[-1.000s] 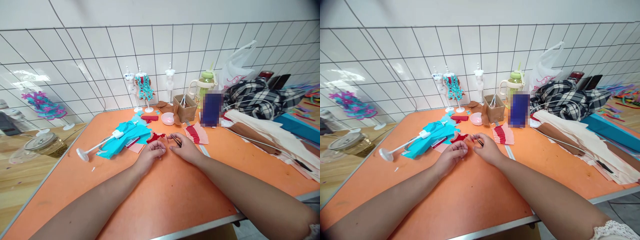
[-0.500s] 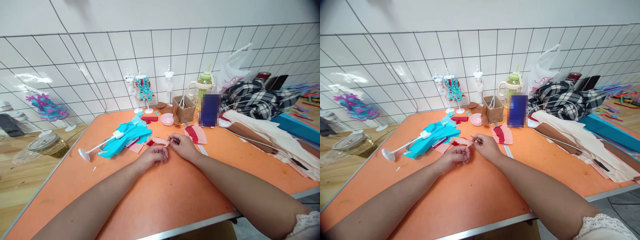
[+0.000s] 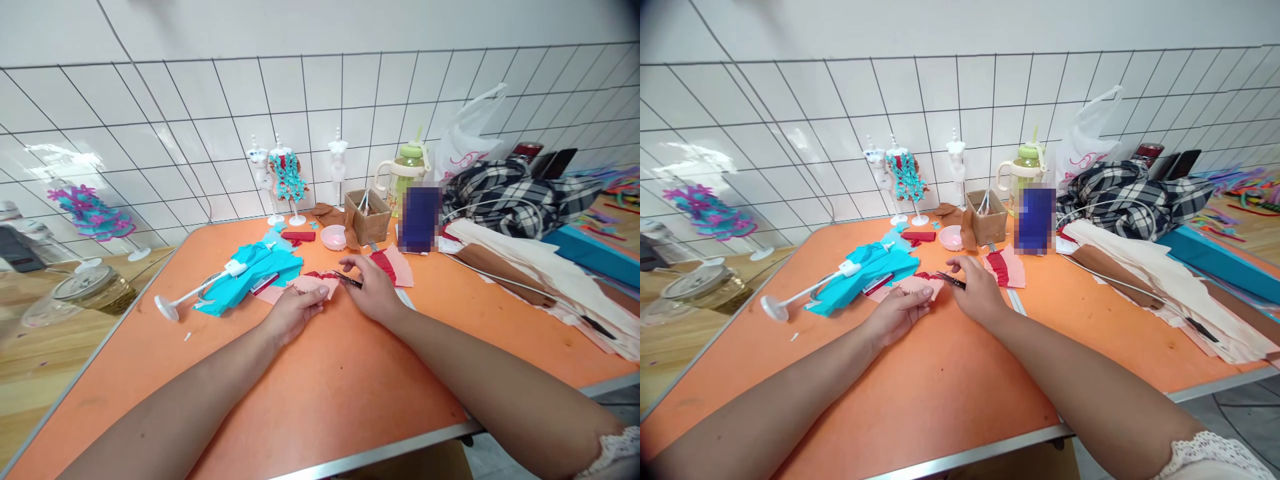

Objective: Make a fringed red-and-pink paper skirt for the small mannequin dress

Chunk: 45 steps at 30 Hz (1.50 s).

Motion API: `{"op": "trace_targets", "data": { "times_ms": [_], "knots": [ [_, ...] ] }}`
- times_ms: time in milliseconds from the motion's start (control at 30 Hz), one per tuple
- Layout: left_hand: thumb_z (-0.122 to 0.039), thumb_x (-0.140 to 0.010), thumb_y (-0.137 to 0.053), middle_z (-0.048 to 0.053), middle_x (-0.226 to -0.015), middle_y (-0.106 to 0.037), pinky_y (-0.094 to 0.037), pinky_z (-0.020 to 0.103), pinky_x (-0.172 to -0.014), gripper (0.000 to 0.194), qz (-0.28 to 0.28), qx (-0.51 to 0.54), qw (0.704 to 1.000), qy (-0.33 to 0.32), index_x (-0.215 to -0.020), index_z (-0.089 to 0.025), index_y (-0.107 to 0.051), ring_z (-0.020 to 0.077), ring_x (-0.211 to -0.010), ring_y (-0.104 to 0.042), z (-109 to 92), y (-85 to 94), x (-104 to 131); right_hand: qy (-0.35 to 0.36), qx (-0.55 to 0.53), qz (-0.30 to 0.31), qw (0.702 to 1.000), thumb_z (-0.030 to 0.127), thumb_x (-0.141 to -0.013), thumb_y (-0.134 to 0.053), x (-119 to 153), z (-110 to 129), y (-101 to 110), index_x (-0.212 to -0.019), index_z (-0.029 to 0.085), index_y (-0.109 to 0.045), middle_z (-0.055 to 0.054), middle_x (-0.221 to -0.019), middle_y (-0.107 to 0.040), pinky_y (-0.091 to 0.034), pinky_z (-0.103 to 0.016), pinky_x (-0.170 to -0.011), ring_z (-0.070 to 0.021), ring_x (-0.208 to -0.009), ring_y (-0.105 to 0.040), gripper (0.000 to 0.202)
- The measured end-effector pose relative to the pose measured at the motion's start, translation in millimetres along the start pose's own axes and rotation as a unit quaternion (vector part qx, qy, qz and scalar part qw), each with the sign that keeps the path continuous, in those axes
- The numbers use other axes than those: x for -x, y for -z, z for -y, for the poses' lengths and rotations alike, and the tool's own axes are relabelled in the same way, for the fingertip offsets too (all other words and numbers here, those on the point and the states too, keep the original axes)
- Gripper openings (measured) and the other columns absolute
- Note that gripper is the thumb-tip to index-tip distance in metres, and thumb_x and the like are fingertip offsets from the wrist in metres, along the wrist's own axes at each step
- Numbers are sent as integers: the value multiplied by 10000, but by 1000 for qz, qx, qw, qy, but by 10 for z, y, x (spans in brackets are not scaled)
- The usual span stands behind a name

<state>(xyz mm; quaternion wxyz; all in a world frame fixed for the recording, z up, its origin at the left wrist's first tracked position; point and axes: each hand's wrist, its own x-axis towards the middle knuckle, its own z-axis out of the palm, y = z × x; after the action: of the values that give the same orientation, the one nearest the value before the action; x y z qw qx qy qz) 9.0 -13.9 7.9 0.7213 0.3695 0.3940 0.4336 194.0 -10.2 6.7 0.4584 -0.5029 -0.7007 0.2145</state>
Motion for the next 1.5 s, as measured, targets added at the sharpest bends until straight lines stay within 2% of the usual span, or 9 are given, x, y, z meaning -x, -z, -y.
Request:
{"op": "trace_targets", "data": {
  "times_ms": [100,200,333,733,900,1167,1267,1433,1500],
  "knots": [
    [-222,-616,-848,10,-690,-676,-474,189,-610,196,-20,25,999,-4,-735,-133,-721,78,-617,-586,0,28,-23,-141,-159,26,977,253,-765,-630,16,27,-30,-993,217,-606,-32,-914,-625,-370,-250,-512,-118,-583,-501,232],
    [-199,-617,-843,13,-737,-695,-479,176,-619,206,-12,38,999,-26,-782,-135,-738,72,-640,-591,-5,27,-29,-293,-355,108,881,344,-748,-640,56,65,-60,-898,192,-595,-2,-761,-586,-170,-208,-359,-51,-401,-313,219],
    [-206,-638,-830,17,-744,-701,-467,185,-626,184,5,29,999,-43,-789,-139,-749,78,-649,-582,1,-9,-12,-317,-477,152,806,361,-673,-757,94,97,-82,-859,196,-557,56,-580,-477,-90,-186,-348,-61,-432,-368,319],
    [-237,-753,-734,82,-898,-738,-465,334,-919,100,81,2,993,-86,-769,-138,-742,222,-964,-648,34,-28,-20,-238,-391,167,874,366,-725,-746,73,52,-95,-799,212,-516,100,-566,-356,-132,-188,-350,-33,-394,-225,286],
    [-248,-783,-708,62,-830,-730,-476,333,-913,114,85,-6,991,-101,-744,-143,-733,216,-924,-660,24,-38,-4,-257,-417,161,857,404,-732,-735,99,111,-93,-911,246,-481,106,-612,-382,-118,-173,-355,-32,-400,-222,349],
    [-217,-720,-774,118,-1026,-739,-508,275,-842,233,42,-9,998,-50,-928,-114,-756,206,-948,-667,53,-18,-22,-221,-267,106,932,313,-705,-743,71,94,-99,-922,213,-509,38,-756,-547,-353,-205,-480,-83,-566,-462,335],
    [-184,-693,-793,84,-922,-749,-524,214,-762,213,-3,5,999,-41,-889,-110,-753,156,-861,-674,38,-15,-26,-181,-236,75,952,310,-696,-749,50,69,-89,-907,201,-522,20,-803,-568,-413,-229,-597,-113,-696,-534,328],
    [-121,-658,-801,0,-784,-726,-544,170,-685,158,-114,108,987,-43,-793,-148,-722,91,-730,-670,-17,12,-53,-237,-326,117,908,550,-908,-427,108,90,-107,-895,227,-479,70,-645,-453,-299,-212,-427,-73,-439,-317,328],
    [-91,-660,-786,1,-765,-719,-546,162,-683,143,-122,130,983,-45,-774,-136,-711,87,-718,-672,-28,24,-64,-240,-370,172,881,573,-914,-419,156,116,-127,-917,222,-494,66,-654,-466,-373,-227,-468,-72,-450,-363,359]
  ]
}}
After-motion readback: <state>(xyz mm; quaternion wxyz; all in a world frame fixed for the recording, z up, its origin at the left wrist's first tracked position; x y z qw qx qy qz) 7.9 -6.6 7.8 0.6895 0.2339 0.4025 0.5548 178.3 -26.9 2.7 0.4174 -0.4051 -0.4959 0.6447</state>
